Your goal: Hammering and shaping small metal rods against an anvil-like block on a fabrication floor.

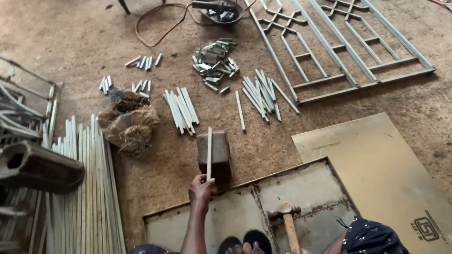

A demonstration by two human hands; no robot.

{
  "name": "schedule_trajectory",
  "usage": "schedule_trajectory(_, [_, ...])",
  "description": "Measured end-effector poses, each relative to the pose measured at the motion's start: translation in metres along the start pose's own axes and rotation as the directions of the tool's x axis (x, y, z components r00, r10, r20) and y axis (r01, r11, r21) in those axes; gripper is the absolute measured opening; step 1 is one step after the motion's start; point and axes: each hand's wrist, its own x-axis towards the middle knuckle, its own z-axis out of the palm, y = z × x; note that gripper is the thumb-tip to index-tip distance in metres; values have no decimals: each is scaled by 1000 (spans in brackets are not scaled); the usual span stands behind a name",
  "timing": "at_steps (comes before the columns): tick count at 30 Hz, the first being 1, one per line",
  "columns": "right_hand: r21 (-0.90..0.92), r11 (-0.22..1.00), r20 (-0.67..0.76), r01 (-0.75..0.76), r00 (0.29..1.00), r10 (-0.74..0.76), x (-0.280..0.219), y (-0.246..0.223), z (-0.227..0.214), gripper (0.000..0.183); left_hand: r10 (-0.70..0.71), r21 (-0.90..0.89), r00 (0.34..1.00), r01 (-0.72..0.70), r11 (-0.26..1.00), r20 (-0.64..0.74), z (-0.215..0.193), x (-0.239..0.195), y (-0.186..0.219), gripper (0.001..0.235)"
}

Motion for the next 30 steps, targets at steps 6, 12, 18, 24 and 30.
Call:
schedule_trajectory(6, [44,991,-49,128,991,-126,-52,-13,32,30,1,-431,994,49,901,113,-1,-31,5,27])
schedule_trajectory(12, [-1,995,-140,98,985,-97,-94,-34,60,33,-1,-476,990,69,876,141,-2,-48,14,38])
schedule_trajectory(18, [83,995,-184,47,982,-31,-113,-48,77,34,4,-378,994,37,925,107,-7,-56,25,41])
schedule_trajectory(24, [87,995,-150,50,988,-36,-114,-49,75,31,11,-414,983,67,908,183,7,-77,29,42])
schedule_trajectory(30, [36,982,-111,186,977,-181,-123,-45,80,28,164,-747,953,87,659,256,19,-68,43,35])
